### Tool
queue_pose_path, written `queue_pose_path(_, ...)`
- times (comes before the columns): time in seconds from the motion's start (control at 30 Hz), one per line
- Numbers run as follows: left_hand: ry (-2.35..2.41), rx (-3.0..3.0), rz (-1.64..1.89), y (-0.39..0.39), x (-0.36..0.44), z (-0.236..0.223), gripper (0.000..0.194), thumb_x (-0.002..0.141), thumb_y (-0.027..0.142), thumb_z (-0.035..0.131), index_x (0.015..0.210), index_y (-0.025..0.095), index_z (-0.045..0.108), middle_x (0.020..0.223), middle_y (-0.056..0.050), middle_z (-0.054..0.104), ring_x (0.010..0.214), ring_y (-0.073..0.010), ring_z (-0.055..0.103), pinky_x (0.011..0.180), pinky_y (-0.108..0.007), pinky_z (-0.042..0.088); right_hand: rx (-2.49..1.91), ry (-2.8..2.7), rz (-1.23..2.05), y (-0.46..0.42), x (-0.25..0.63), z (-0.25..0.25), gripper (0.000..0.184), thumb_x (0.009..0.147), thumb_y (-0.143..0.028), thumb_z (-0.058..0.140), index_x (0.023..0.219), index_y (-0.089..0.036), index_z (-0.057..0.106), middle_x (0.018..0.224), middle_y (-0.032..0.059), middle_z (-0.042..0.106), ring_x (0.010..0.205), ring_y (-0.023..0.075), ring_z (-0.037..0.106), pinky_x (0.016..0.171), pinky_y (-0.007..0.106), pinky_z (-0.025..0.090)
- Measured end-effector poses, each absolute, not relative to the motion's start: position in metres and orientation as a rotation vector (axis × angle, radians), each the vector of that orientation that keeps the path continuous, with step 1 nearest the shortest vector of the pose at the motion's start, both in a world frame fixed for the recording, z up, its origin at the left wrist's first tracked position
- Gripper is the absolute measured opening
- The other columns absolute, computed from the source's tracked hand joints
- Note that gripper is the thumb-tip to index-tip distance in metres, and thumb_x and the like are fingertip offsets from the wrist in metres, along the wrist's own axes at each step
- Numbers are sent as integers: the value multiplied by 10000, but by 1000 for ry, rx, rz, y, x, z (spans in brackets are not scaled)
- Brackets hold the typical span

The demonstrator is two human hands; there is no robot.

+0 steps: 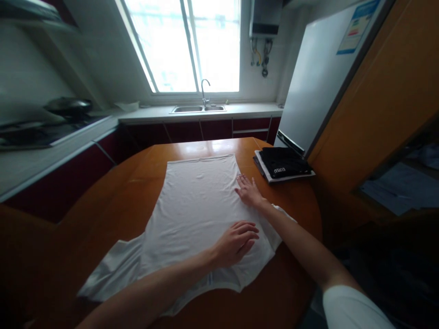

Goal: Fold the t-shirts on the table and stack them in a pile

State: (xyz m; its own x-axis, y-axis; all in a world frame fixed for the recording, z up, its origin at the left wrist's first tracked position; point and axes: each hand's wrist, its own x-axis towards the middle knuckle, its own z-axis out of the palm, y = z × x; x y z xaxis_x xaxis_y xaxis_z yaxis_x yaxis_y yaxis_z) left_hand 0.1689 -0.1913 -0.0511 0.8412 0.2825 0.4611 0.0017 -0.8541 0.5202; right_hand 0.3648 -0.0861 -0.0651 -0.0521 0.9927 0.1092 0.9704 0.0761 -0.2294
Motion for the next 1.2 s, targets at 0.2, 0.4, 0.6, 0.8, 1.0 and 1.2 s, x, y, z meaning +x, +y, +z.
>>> queue_pose_path(0.2, 206, 2468, 821, -191, 168, -53, 295, 1035, 285, 409, 1071, 185, 684, 1132, -94, 727, 1177, -215, 611, 1066, -389, 452, -2081, -2187, 303, -87, 367, -72, 754, 1019, -613, 160, 1614, -150, 187, 1679, 105, 122, 1555, 261, 74, 1212, 621, 14)
queue_pose_path(0.4, 280, 2453, 872, -190, 168, -52, 296, 1026, 253, 414, 1018, 184, 701, 1092, -92, 736, 1129, -204, 630, 1042, -373, 466, -2014, -2131, 300, -86, 373, -74, 685, 1042, -550, 212, 1603, -158, 236, 1668, 120, 176, 1547, 280, 131, 1196, 660, 48)
queue_pose_path(0.6, 540, 2491, 802, -188, 166, -54, 280, 1017, 230, 441, 1084, 211, 712, 1197, -67, 724, 1236, -217, 601, 1129, -436, 395, -1871, -1788, 262, -114, 417, -69, 410, 975, -283, 452, 1311, -147, 643, 1411, 159, 599, 1336, 256, 526, 1148, 438, 373)
queue_pose_path(0.8, 557, 2535, 671, -184, 167, -62, 308, 1035, 257, 431, 1134, 223, 720, 1318, -62, 679, 1329, -243, 542, 1160, -485, 363, -1923, -1671, 316, -203, 480, -65, 296, 851, -249, 636, 1122, -168, 722, 1152, 121, 716, 1061, 250, 669, 986, 390, 505)
queue_pose_path(1.0, 533, 2558, 645, -180, 168, -62, 322, 1039, 245, 412, 1120, 212, 721, 1308, -70, 682, 1310, -261, 554, 1136, -503, 396, -2110, -1469, 291, -266, 493, -61, 306, 931, -406, 577, 1062, -168, 718, 1086, 125, 707, 999, 244, 664, 898, 349, 499)
queue_pose_path(1.2, 510, 2561, 681, -176, 170, -63, 307, 1038, 237, 416, 1059, 205, 721, 1265, -85, 695, 1277, -262, 572, 1105, -500, 434, -2337, -1395, 265, -280, 477, -65, 196, 851, -378, 672, 864, -182, 680, 872, 81, 682, 809, 217, 644, 718, 303, 458)
